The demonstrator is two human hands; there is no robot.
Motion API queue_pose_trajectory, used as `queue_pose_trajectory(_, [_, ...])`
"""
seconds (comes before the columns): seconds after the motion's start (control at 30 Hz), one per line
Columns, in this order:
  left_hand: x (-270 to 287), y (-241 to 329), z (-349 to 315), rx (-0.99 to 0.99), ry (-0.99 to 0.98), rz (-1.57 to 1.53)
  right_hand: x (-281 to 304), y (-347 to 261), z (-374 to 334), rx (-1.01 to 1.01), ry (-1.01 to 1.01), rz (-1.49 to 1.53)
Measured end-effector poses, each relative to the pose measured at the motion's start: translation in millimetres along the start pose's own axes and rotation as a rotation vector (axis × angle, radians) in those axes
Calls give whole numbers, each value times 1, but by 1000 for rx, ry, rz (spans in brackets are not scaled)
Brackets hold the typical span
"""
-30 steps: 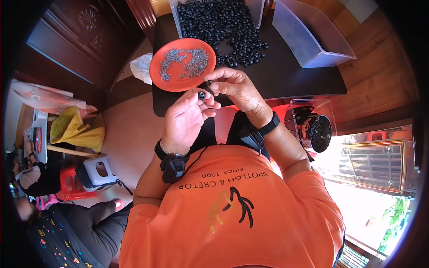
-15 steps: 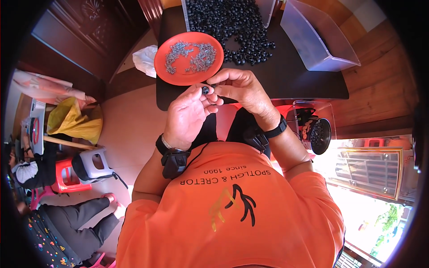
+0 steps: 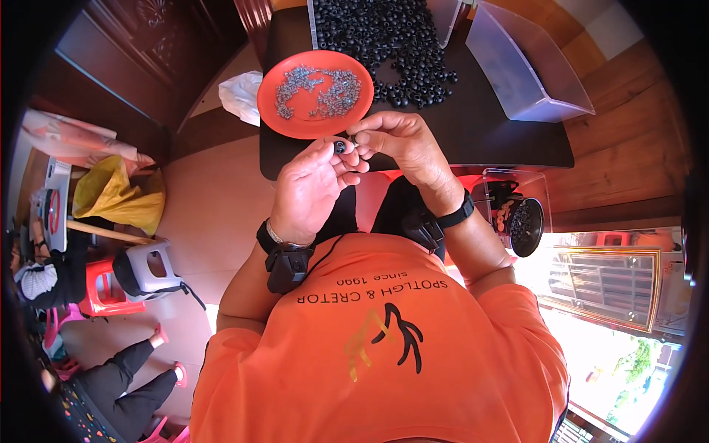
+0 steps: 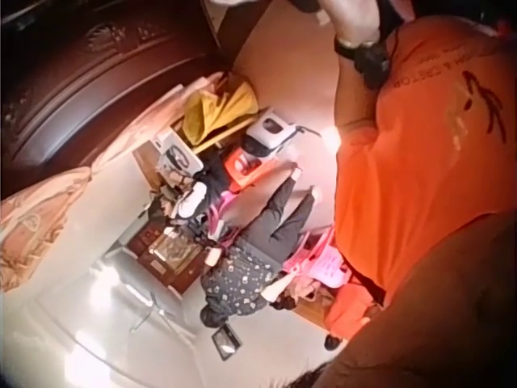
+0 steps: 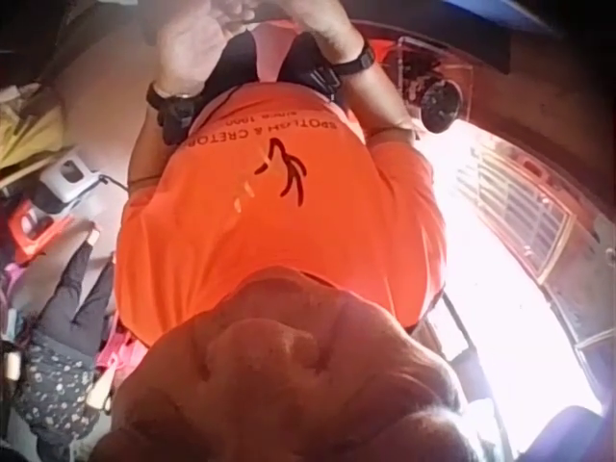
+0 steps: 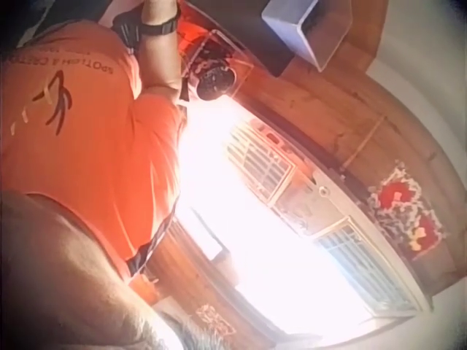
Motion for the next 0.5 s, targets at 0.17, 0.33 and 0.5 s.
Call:
queue_pose_trajectory(0.17, [-1,-2,0,14,-1,-23,3,11,1,-123,97,200])
queue_pose_trajectory(0.33, [2,-5,0,34,-17,-37,-1,6,2,17,102,113])
queue_pose_trajectory(0.5, [0,-6,1,27,-21,-43,-9,-3,-4,90,53,146])
Point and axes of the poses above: each hand's wrist, its own z-axis towards the middle knuckle, its own x-axis out of the back of the hand, y = z × x, the point moved 4 cm from there along z, towards the middle knuckle, and after that the axes turned 10 degrees about x, right-handed, at the moved point
